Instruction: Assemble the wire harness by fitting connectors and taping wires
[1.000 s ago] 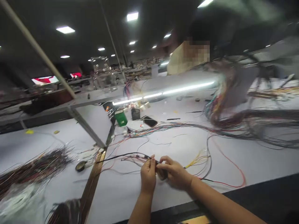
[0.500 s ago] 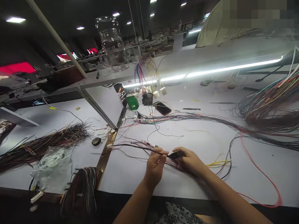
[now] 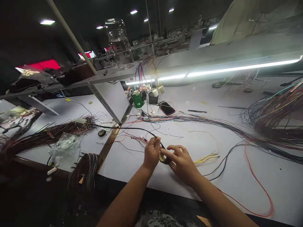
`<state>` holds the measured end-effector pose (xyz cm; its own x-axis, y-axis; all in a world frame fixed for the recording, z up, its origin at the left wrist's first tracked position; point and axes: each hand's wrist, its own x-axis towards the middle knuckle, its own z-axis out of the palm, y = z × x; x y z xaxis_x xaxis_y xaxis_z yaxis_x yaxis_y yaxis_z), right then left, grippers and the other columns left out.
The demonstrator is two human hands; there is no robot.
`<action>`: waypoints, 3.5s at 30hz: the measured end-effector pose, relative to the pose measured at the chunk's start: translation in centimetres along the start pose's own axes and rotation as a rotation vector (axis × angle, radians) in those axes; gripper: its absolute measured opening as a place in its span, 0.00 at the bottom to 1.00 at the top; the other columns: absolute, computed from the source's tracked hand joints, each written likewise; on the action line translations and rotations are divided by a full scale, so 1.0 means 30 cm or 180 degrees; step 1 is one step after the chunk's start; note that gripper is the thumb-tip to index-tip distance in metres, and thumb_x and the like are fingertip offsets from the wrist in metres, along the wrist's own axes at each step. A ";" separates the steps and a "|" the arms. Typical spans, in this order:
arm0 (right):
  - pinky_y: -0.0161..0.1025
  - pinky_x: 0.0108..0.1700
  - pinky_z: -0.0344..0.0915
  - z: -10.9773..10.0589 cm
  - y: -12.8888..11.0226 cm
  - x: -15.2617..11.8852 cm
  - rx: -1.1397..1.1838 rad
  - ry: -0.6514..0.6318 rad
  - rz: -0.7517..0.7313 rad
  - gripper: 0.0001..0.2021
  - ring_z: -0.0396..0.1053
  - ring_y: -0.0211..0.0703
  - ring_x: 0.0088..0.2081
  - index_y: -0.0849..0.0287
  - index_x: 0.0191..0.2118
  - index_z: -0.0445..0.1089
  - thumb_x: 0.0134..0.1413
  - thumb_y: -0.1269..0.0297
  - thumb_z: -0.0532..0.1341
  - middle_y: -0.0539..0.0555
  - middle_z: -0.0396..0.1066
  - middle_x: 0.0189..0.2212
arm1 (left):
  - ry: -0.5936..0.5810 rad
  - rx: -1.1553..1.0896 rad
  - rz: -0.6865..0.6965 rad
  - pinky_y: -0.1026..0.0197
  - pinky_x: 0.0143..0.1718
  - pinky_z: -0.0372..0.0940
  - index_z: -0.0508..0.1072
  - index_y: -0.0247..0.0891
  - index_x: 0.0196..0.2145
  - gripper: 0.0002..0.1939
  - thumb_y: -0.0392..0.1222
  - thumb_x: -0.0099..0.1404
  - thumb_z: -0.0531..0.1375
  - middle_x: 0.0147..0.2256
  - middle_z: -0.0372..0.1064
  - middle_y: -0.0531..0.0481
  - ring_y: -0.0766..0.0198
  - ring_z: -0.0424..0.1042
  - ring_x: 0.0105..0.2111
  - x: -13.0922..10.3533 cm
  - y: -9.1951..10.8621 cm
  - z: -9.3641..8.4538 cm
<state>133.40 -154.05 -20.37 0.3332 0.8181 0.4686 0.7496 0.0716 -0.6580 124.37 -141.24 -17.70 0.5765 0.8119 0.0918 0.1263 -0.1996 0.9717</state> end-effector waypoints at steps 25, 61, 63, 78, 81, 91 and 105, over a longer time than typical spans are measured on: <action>0.43 0.42 0.62 -0.087 0.058 0.065 -0.0898 -0.1343 0.0569 0.11 0.70 0.45 0.35 0.55 0.38 0.73 0.53 0.64 0.55 0.55 0.73 0.34 | -0.0581 -0.1358 -0.1519 0.64 0.33 0.64 0.73 0.31 0.29 0.20 0.55 0.54 0.63 0.26 0.69 0.48 0.67 0.68 0.28 -0.139 -0.117 0.071; 0.51 0.49 0.65 0.051 0.079 -0.235 -0.0767 -0.0726 -0.0359 0.15 0.66 0.50 0.48 0.52 0.49 0.69 0.59 0.63 0.52 0.57 0.69 0.48 | -0.0934 0.1614 0.1361 0.50 0.58 0.49 0.75 0.47 0.41 0.10 0.43 0.61 0.59 0.43 0.72 0.45 0.54 0.65 0.50 -0.265 -0.099 -0.210; 0.51 0.48 0.65 0.044 0.074 -0.231 -0.0782 -0.0760 -0.0325 0.15 0.66 0.51 0.48 0.52 0.49 0.69 0.59 0.64 0.52 0.57 0.68 0.48 | -0.1331 0.1993 0.1771 0.54 0.53 0.54 0.76 0.46 0.38 0.09 0.42 0.63 0.57 0.37 0.73 0.45 0.56 0.69 0.44 -0.215 -0.103 -0.196; 0.49 0.49 0.64 0.058 0.125 -0.269 -0.1038 -0.0730 -0.0727 0.20 0.65 0.52 0.49 0.44 0.55 0.65 0.58 0.65 0.52 0.54 0.67 0.50 | -0.1627 0.2358 0.0704 0.58 0.36 0.56 0.77 0.46 0.30 0.05 0.45 0.58 0.61 0.28 0.73 0.52 0.57 0.69 0.33 -0.208 -0.153 -0.101; 0.48 0.47 0.65 0.055 0.135 -0.270 -0.1153 -0.0719 -0.0885 0.21 0.67 0.52 0.48 0.44 0.54 0.66 0.56 0.65 0.51 0.53 0.67 0.50 | -0.1741 0.2601 0.0811 0.57 0.35 0.56 0.77 0.46 0.30 0.06 0.44 0.60 0.59 0.28 0.73 0.51 0.56 0.69 0.33 -0.207 -0.155 -0.107; 0.43 0.43 0.64 0.051 0.120 -0.265 -0.1466 -0.0690 -0.0871 0.19 0.68 0.47 0.43 0.47 0.54 0.67 0.59 0.65 0.50 0.52 0.68 0.49 | -0.1287 0.4112 0.0496 0.54 0.48 0.56 0.70 0.40 0.50 0.24 0.58 0.65 0.49 0.41 0.69 0.42 0.54 0.66 0.43 -0.068 -0.253 -0.757; 0.50 0.47 0.59 -0.023 0.107 -0.285 -0.1985 -0.0792 -0.0458 0.22 0.66 0.53 0.47 0.46 0.57 0.62 0.57 0.53 0.55 0.55 0.68 0.50 | -0.2024 0.3529 0.1618 0.47 0.62 0.38 0.57 0.45 0.61 0.26 0.54 0.68 0.47 0.64 0.47 0.47 0.54 0.47 0.62 -0.078 -0.102 -0.394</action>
<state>133.35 -161.23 -26.08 0.1203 0.9371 0.3276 0.9906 -0.0915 -0.1021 113.10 -136.05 -18.33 0.9815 0.1898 -0.0246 0.1913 -0.9695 0.1531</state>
